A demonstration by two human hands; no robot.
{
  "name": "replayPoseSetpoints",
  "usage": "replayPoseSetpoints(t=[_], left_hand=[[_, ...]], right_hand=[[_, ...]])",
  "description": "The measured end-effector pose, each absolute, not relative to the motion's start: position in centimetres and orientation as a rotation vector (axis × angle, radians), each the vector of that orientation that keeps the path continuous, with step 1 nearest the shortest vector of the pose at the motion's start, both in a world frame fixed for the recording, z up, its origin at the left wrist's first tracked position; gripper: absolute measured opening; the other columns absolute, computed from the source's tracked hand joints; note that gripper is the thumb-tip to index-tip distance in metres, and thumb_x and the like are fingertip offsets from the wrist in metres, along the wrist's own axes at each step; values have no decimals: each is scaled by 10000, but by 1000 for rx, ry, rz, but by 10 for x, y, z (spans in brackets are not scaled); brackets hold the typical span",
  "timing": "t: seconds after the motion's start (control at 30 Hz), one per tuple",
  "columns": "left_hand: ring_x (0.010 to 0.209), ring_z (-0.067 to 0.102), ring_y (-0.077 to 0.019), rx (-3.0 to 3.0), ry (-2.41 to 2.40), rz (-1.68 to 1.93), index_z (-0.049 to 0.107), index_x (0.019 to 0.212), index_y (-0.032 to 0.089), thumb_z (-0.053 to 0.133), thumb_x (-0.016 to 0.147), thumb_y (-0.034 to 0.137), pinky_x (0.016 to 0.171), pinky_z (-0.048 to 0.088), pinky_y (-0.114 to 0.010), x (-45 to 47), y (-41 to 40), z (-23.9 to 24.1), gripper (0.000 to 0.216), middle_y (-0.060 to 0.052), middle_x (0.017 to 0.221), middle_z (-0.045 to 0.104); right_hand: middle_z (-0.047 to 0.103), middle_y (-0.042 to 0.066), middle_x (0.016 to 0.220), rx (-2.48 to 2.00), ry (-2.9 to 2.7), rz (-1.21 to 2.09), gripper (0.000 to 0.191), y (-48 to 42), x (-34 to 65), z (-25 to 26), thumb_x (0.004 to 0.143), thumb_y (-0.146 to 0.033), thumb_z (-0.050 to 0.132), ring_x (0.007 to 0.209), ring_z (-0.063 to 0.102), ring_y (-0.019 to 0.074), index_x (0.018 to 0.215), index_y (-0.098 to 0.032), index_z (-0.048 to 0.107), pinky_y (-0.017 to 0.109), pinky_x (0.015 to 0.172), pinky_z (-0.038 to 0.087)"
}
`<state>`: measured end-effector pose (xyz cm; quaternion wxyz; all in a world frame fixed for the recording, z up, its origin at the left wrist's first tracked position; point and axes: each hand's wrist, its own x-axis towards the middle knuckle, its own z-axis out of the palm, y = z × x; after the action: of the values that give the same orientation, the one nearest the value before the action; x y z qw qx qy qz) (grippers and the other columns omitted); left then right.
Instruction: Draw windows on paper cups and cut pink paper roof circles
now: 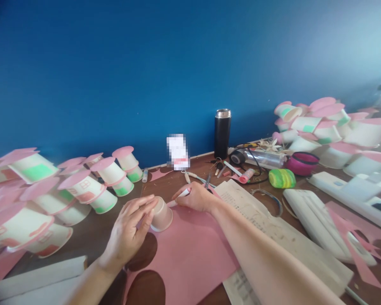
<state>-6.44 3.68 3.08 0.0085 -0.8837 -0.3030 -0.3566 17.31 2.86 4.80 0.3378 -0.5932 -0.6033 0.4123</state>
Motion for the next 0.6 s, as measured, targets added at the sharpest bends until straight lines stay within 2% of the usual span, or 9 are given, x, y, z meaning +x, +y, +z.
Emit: replayPoseSetpoints(t=[0.2, 0.37, 0.47, 0.6], left_hand=[[1130, 555, -252, -2772, -957, -1109, 593, 1235, 237, 512, 939, 213, 960, 447, -464, -65, 38, 31, 308, -84, 1224, 627], [1125, 558, -255, -2767, -951, -1101, 603, 1223, 230, 501, 944, 226, 957, 446, -461, -65, 37, 31, 297, -86, 1219, 635], [1125, 561, -255, -2764, -956, -1095, 605, 1222, 228, 498, 945, 230, 959, 445, -457, -65, 37, 31, 297, -85, 1216, 638], [1132, 560, -246, -2774, -977, -1094, 614, 1213, 225, 461, 955, 198, 964, 436, -450, -64, 35, 33, 301, -79, 1219, 640]], right_hand=[[645, -30, 563, -1553, -1507, 1160, 204, 35, 173, 48, 731, -169, 610, 445, 554, 85, 838, -192, 782, 185, 422, 418], [628, -32, 578, -1583, -1469, 1183, 149, 36, 170, 47, 797, -158, 624, 444, 531, 70, 863, -157, 757, 176, 413, 410], [616, -47, 619, -1590, -1481, 1199, 99, 38, 171, 45, 872, -208, 641, 463, 534, 65, 898, -137, 705, 182, 439, 437], [630, -39, 707, -1580, -1514, 1215, 176, 43, 173, 37, 940, -300, 604, 519, 567, 73, 919, -132, 654, 203, 484, 484]])
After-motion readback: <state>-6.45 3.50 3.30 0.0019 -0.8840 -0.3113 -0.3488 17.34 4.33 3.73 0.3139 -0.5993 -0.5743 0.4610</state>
